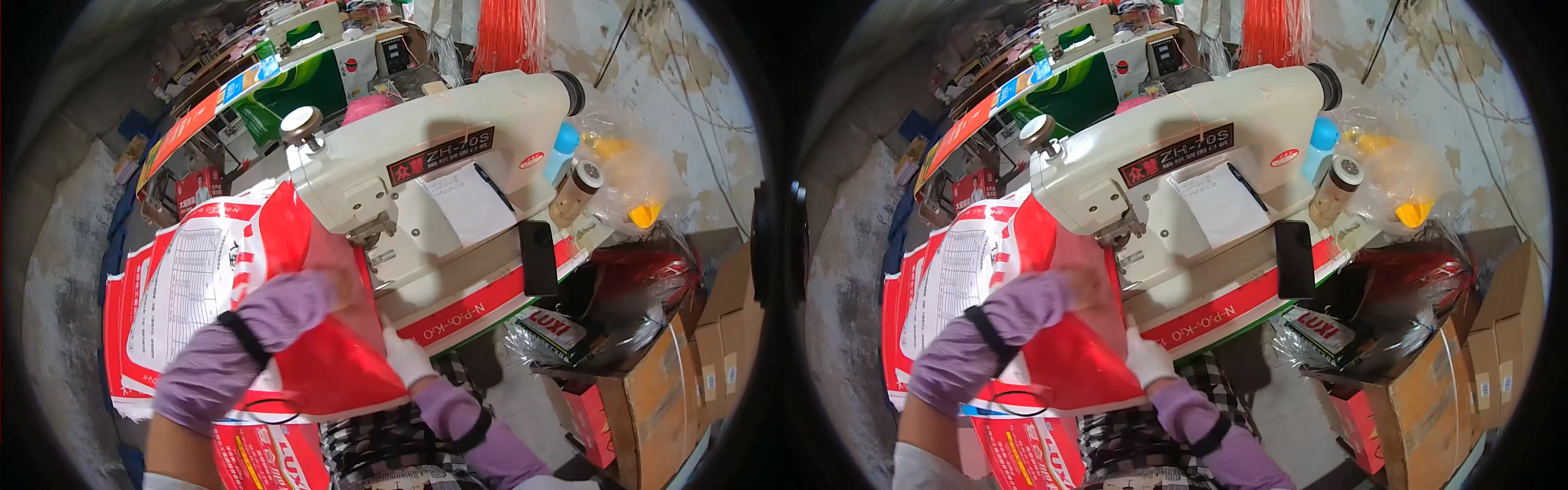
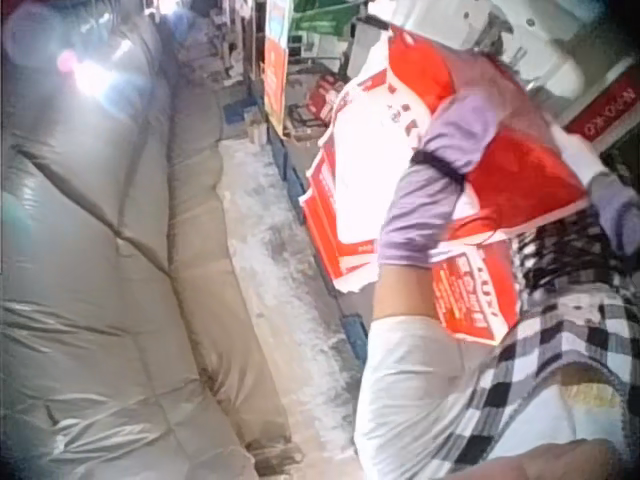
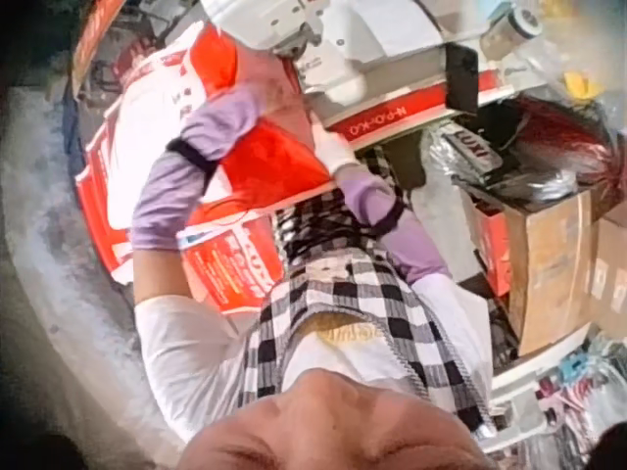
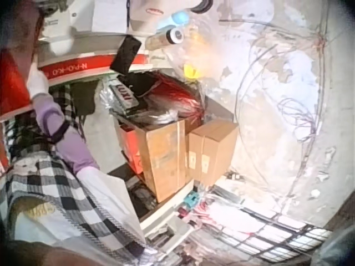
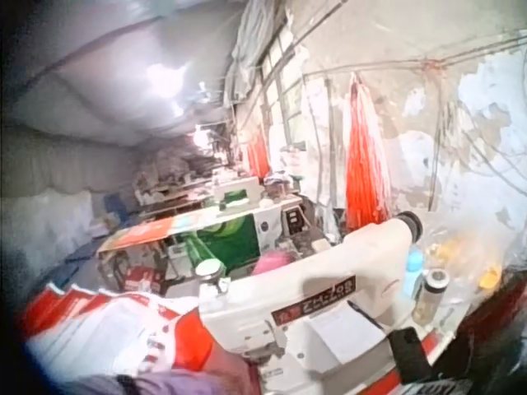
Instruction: Sewing the edges of plastic fertilizer bags using an industrial sewing machine.
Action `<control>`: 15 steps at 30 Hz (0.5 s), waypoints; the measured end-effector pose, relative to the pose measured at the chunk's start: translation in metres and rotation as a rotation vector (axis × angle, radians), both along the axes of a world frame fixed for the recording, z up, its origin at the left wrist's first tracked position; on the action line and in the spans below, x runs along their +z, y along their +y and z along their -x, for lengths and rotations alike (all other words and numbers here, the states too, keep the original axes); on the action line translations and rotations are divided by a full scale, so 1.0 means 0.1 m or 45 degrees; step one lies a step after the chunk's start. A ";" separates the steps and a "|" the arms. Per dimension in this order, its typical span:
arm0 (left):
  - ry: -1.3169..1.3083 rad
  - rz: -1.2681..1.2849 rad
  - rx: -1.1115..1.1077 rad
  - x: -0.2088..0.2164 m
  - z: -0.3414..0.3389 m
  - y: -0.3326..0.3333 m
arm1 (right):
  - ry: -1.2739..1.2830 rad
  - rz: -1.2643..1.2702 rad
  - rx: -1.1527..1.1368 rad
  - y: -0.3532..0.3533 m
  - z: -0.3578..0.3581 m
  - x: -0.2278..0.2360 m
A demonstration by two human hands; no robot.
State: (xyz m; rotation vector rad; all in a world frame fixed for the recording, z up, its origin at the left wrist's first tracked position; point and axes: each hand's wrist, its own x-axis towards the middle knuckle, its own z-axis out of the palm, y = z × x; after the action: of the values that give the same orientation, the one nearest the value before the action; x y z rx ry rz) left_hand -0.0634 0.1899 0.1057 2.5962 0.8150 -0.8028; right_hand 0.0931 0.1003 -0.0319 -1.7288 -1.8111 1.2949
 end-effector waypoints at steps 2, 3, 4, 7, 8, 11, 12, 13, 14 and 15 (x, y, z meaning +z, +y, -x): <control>-0.242 0.245 0.178 -0.60 0.45 -0.16 | 0.288 0.027 -0.051 -0.18 -0.17 -0.09; -0.356 0.365 0.262 -0.77 0.55 -0.34 | 0.524 -0.048 -0.078 -0.30 -0.24 -0.14; -0.440 0.465 0.372 -0.85 0.60 -0.53 | 0.887 0.150 -0.163 -0.35 -0.21 -0.19; -0.298 0.544 0.725 -0.22 0.23 -0.73 | 0.919 0.277 -0.138 -0.30 -0.28 -0.02; -0.290 0.404 0.633 -0.25 0.23 -0.76 | 1.041 0.355 -0.164 -0.33 -0.27 -0.03; -0.176 0.152 0.356 -0.29 0.18 -0.67 | 1.309 0.596 -0.240 -0.53 -0.25 -0.12; -0.479 -0.005 0.203 -0.35 0.19 -0.65 | 1.333 0.672 -0.265 -0.67 -0.23 -0.19; -0.493 0.252 0.334 -0.39 0.13 -0.66 | 1.355 0.742 -0.313 -0.75 -0.23 -0.23; -0.501 0.510 0.477 -0.42 0.06 -0.71 | 1.354 0.957 -0.324 -0.84 -0.22 -0.12; -0.503 0.768 0.619 -0.45 -0.02 -0.77 | 1.328 0.985 -0.370 -0.96 -0.18 0.02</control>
State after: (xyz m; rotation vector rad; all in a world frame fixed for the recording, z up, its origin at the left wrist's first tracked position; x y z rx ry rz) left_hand -0.0614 0.1126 0.0606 1.8271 0.8614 -0.3059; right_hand 0.1113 0.0041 -0.0295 -1.0746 -0.4746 2.2970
